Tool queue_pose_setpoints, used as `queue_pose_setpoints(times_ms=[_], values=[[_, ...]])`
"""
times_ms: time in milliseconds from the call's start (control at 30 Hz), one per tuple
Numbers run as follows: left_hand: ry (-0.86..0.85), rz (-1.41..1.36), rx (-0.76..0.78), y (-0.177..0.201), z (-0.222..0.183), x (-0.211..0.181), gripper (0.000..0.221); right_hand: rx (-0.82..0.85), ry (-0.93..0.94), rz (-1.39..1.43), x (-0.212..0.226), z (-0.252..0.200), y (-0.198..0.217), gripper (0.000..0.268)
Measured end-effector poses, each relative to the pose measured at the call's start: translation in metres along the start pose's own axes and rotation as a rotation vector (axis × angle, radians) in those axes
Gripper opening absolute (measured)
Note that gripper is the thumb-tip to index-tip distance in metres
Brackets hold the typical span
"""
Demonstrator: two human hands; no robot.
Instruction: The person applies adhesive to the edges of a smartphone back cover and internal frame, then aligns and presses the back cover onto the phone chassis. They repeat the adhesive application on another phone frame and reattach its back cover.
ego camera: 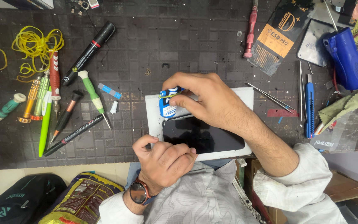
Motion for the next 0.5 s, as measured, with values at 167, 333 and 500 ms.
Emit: queue_pose_setpoints(times_ms=[167, 333, 500], values=[[0.001, 0.001, -0.010, -0.0009, -0.0007, -0.0006, 0.027, -0.005, -0.023, -0.018, -0.0017, -0.0015, 0.0020, 0.024], [0.007, 0.008, -0.008, -0.0010, 0.0001, -0.0005, 0.026, -0.012, -0.003, -0.028, 0.0006, -0.0031, 0.0054, 0.024], [0.002, 0.005, -0.004, -0.0012, -0.0002, -0.0003, 0.026, -0.008, -0.015, -0.018, -0.0007, -0.0046, 0.0071, 0.023]])
Point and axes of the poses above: each hand's wrist, its own z-axis towards the middle knuckle, its own y-axis out of the back of the hand, x = y × z, the point moved 7 cm from there along z, towards the middle knuckle, and after that the axes turned 9 degrees about z, right-handed, at the moved point
